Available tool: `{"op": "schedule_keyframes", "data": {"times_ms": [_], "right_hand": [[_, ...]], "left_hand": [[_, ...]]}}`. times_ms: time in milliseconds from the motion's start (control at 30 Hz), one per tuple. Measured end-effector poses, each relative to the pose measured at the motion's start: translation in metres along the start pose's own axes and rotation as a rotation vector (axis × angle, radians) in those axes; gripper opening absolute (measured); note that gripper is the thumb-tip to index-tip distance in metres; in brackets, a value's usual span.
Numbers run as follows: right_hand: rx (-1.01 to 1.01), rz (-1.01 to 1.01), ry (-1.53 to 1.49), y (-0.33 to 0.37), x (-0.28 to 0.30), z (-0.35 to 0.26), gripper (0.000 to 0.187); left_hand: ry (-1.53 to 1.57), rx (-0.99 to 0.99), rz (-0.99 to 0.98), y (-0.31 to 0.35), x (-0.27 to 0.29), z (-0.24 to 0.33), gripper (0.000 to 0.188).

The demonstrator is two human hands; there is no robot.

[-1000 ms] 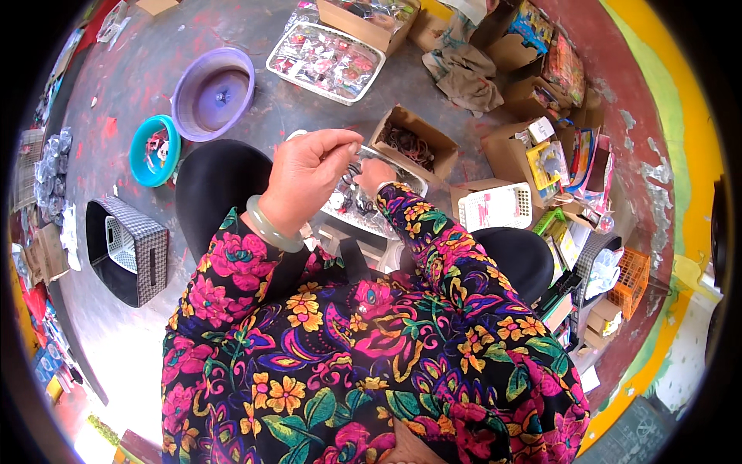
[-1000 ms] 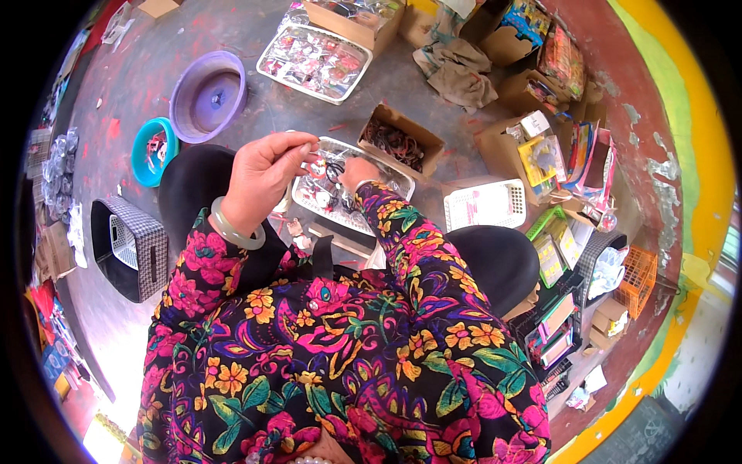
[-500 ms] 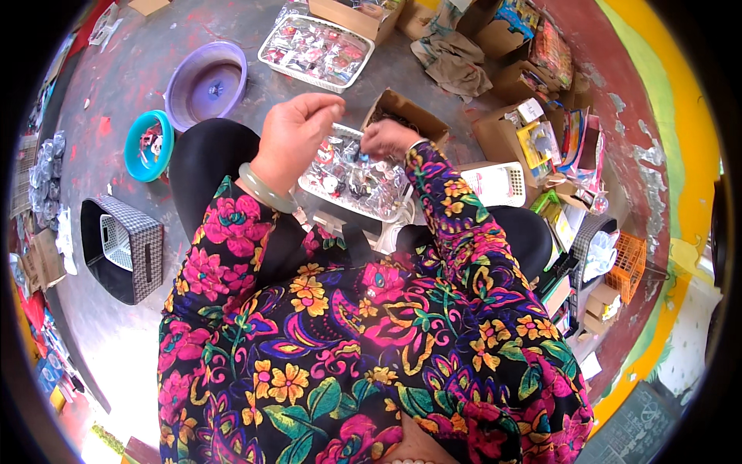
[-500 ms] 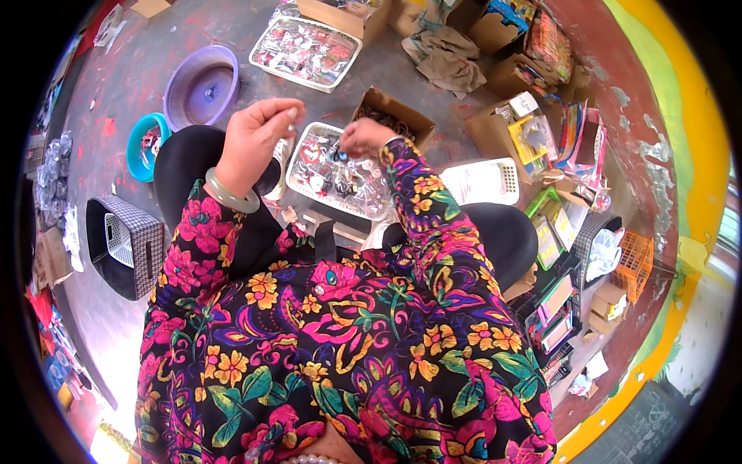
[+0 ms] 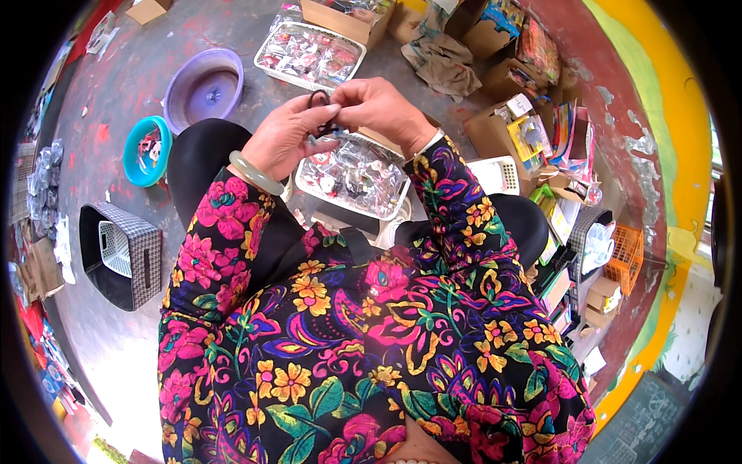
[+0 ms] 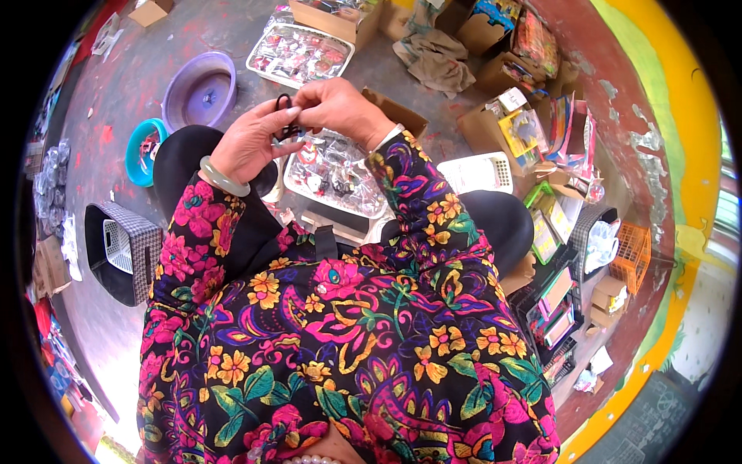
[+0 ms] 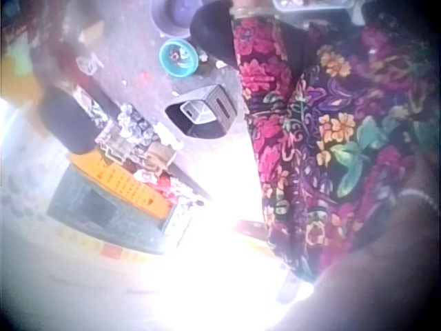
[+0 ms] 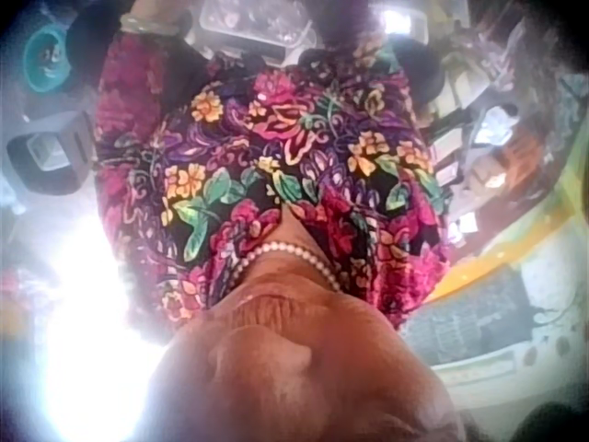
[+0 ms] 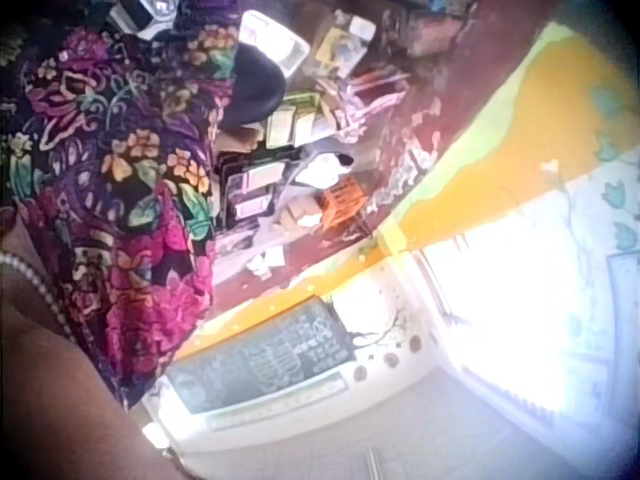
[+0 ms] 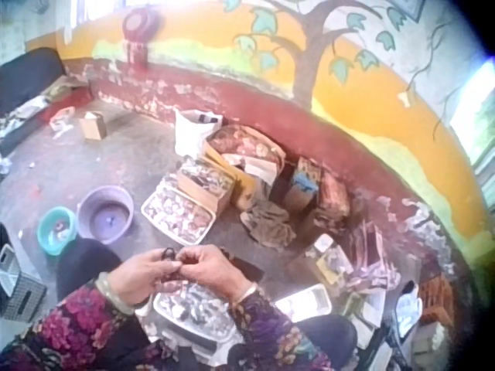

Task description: The person sits on the floor surrounded by boxes and baskets, picking up small hair accessories from a white plastic tray. They manipulate the items, such as hair ties and clips, and place them into a cardboard box or back into the tray.

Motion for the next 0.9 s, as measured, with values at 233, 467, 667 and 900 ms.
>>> {"op": "schedule_keyframes", "data": {"times_ms": [233,467,667,900], "right_hand": [[-0.088,0.26,-0.162,-0.005,0.031,0.089,0.015],[-0.491,0.151,0.891,0.033,0.003,0.245,0.026],[-0.639,0.062,1.011,0.031,-0.012,0.246,0.034],[-0.6,0.251,0.894,0.034,-0.006,0.245,0.024]], "left_hand": [[0.103,-0.285,0.179,0.002,0.019,0.01,0.017],[0.074,-0.302,0.231,0.016,0.011,0.013,0.017],[0.055,-0.252,0.254,0.018,0.003,0.013,0.018],[0.042,-0.246,0.256,0.031,-0.008,0.011,0.019]]}}
Point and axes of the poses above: each hand's wrist, its own y-axis away from the middle knuckle, its own x-axis out of the back of the hand, z = x × y, the point moved 3 cm from there along -y, towards the middle knuckle, and after that the axes turned 3 degrees about y, right-handed, at the moved point
